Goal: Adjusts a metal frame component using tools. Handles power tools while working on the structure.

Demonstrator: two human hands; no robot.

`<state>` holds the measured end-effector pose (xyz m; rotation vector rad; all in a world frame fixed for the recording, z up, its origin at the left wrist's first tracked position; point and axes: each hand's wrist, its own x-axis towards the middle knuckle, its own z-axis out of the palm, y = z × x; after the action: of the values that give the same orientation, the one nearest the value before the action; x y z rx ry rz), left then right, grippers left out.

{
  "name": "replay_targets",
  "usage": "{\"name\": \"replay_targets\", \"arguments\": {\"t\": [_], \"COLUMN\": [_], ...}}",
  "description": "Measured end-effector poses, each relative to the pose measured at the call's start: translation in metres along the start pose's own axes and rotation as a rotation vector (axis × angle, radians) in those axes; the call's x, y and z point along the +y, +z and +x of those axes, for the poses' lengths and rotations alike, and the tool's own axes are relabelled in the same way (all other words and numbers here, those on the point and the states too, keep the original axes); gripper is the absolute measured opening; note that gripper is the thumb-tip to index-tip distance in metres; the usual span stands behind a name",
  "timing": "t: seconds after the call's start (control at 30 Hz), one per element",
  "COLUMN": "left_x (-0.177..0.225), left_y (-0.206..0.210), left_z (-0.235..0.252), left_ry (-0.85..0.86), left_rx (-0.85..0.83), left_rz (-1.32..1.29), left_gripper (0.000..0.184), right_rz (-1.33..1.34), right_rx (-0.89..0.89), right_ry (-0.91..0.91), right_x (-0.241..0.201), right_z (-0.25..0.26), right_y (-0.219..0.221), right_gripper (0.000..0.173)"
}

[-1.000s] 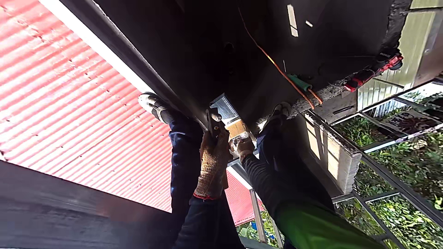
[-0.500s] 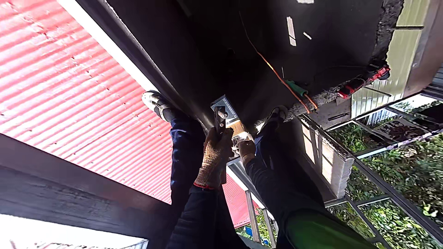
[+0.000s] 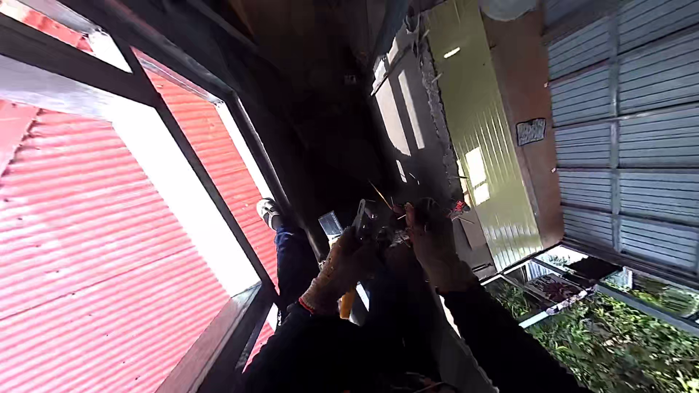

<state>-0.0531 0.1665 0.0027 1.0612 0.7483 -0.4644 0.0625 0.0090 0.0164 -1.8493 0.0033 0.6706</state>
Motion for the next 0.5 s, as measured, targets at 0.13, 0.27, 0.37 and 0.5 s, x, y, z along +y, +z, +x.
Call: {"name": "replay_targets", "arguments": {"t": [0.13, 0.27, 0.37, 0.5], "left_x": [0.071, 0.110, 0.123, 0.126], "left_y": [0.029, 0.048, 0.060, 0.071], "left_z": [-0.068, -0.116, -0.144, -0.171], "left_ry": [0.045, 0.096, 0.143, 0.233], "left_rx": [-0.030, -0.017, -0.069, -0.201], "left_rz": [0.023, 0.117, 0.155, 0.115], "left_gripper": [0.027, 0.028, 0.030, 0.027], "right_rz": [-0.111, -0.122, -0.055, -0.193], "right_rx": [0.020, 0.110, 0.111, 0.216], "right_ry": [-0.425, -0.713, -0.761, -0.825], "right_x": [-0.097, -0.158, -0.183, -0.203], "right_z": [-0.044, -0.073, -0.093, -0.124], "right_y": [-0.014, -0.018, -0.024, -0.030], "right_gripper": [0.018, 0.029, 0.029, 0.039]}}
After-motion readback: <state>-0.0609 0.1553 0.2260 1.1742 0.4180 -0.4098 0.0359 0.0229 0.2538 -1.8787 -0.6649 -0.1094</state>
